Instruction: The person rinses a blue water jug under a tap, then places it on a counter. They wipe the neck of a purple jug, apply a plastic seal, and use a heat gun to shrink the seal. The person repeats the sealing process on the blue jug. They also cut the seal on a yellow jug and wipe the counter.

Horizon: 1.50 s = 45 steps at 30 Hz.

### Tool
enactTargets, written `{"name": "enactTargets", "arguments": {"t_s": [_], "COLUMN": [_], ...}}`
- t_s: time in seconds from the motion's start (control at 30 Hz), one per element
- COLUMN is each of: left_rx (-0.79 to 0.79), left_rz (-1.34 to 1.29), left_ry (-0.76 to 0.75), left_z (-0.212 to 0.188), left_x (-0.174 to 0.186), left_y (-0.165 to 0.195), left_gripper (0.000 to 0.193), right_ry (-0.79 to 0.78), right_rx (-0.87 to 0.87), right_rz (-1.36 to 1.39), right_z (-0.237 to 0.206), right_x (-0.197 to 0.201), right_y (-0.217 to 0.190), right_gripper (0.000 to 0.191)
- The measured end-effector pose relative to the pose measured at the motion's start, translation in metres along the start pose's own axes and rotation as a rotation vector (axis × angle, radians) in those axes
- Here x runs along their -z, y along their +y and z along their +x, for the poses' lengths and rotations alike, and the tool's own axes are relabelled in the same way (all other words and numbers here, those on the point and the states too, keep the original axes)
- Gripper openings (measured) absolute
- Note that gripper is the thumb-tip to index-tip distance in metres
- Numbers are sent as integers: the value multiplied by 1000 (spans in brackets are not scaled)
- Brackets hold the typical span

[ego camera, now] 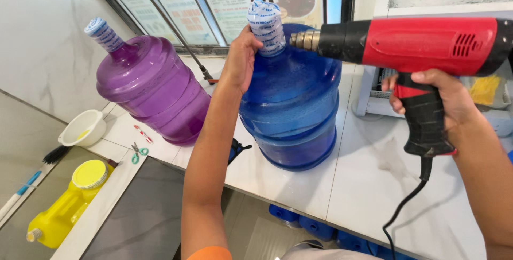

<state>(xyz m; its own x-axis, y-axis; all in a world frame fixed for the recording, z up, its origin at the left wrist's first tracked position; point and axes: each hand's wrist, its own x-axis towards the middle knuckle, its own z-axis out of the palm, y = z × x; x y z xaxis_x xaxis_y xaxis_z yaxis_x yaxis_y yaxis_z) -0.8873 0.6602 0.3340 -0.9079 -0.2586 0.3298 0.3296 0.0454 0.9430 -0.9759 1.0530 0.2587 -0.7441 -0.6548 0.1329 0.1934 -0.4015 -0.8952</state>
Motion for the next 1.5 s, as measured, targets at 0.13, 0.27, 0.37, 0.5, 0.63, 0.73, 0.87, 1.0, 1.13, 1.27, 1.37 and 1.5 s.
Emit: {"name": "enactTargets", "arguments": {"t_s": [0.13, 0.27, 0.37, 0.5, 0.63, 0.73, 0.87, 1.0, 1.13, 1.27, 1.37, 1.5], "left_rx": [49, 51, -65, 12, 113, -24, -230, -47, 42, -283, -281, -169], "left_rz": [-114, -35, -98, -89, -24, -19, -92, -86, -72, -33, -14, 50], "left_ry": [21, 57, 177, 231, 182, 354, 201, 360, 357, 386, 314, 375], "left_z": [-4, 1, 20, 54, 67, 48, 26, 50, 70, 52, 44, 72], "left_x": [-11, -17, -19, -3, 12, 2, -26, -22, 1, -9, -29, -22], "left_y": [6, 1, -13, -24, -22, -28, -42, -36, -27, -39, -53, -53], "left_gripper": [89, 108, 104, 106, 113, 111, 115, 113, 108, 105, 104, 101], "right_ry": [-2, 0, 33, -72, -122, -79, -25, 35, -45, 5, -23, -78], "right_rx": [-18, 6, 60, 90, 101, 78, 34, 92, 132, 41, 30, 108], "right_rz": [4, -22, -37, 48, 60, -9, 25, -74, -21, -55, -123, -121], "right_z": [-8, -6, 3, 15, 14, 8, 0, 4, 14, 9, 3, 2], "right_x": [3, 3, 4, 7, 7, 2, -4, -6, -5, 3, 13, 24], "right_y": [2, 1, -4, -14, -12, -6, -7, -18, -21, -9, 1, 7], "right_gripper": [41, 42, 40, 44, 43, 41, 36, 42, 45, 46, 46, 47]}}
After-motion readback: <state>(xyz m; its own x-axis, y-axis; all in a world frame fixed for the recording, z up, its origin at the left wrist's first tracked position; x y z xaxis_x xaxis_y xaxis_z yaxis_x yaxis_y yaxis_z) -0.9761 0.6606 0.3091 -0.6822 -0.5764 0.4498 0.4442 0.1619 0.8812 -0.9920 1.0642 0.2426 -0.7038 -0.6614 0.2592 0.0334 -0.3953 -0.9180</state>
